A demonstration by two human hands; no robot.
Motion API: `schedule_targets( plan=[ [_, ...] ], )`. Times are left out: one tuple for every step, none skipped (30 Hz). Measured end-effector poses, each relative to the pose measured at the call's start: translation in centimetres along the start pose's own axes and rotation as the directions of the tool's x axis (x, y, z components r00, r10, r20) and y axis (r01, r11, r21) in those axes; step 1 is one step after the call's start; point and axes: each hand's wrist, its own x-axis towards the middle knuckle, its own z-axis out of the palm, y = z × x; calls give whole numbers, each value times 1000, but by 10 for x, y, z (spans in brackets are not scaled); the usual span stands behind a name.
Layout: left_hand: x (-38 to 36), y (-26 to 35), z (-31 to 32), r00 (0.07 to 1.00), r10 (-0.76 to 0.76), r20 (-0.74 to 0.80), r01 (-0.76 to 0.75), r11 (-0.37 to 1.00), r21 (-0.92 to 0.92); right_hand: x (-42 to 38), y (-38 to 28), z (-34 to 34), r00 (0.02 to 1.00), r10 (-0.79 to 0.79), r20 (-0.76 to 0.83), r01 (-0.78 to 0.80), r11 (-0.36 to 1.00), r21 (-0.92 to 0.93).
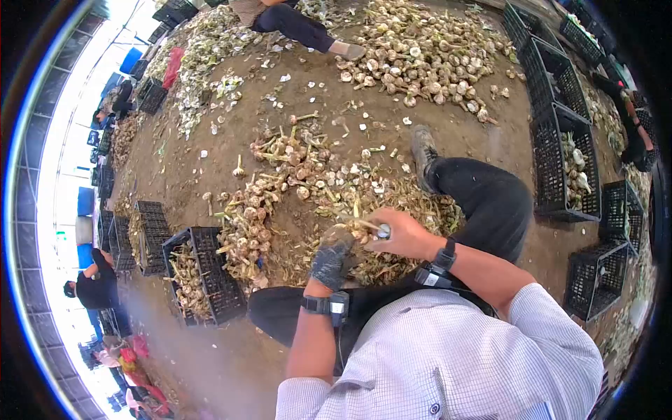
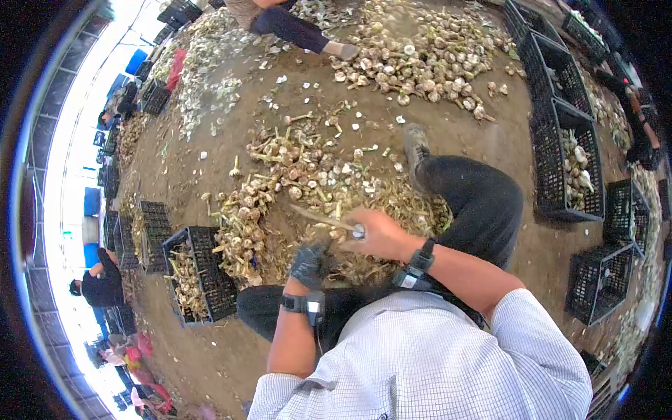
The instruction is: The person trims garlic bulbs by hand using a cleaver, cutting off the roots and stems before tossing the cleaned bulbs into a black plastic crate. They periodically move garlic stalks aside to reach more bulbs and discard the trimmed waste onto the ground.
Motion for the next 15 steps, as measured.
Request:
schedule_targets(
  plan=[
    [-11,16,21,994,-104,-20,101,989,-111,-2,-5,2,1000,-7,-2,7,999,-38],
    [-18,28,35,984,-164,-70,163,987,-11,-2,-4,2,1000,-28,13,29,994,-110],
    [-15,21,28,1000,6,-2,-6,974,224,-3,-1,2,1000,-19,-1,19,999,-47],
    [-14,20,22,982,157,103,-186,883,431,-5,3,0,1000,-10,-13,11,1000,16],
    [-15,16,18,975,183,125,-220,867,447,-6,7,-2,1000,-2,-23,4,997,78],
    [-15,13,14,967,210,147,-255,850,461,-7,10,-6,993,109,45,-115,980,165],
    [-30,32,32,990,125,71,-141,942,305,-8,13,-9,987,154,42,-159,945,286],
    [-38,41,42,1000,26,11,-27,991,130,-8,16,-10,979,197,44,-198,894,402],
    [-36,36,42,989,143,26,-145,978,149,-8,19,-12,969,240,52,-232,828,511],
    [-32,26,40,966,257,41,-260,951,165,-7,23,-14,970,240,39,-226,828,514],
    [-26,14,36,928,367,58,-371,911,180,-7,24,-15,972,233,39,-221,833,507],
    [-11,-3,24,886,453,96,-456,816,356,-6,24,-16,973,226,40,-216,839,500],
    [-12,0,29,867,473,155,-483,726,490,-7,21,-16,975,220,43,-212,843,494],
    [-9,5,34,849,482,216,-504,615,607,-9,14,-15,974,224,30,-208,840,501],
    [-8,9,39,831,481,279,-517,485,706,-8,13,-15,973,221,74,-228,839,494]
  ],
)
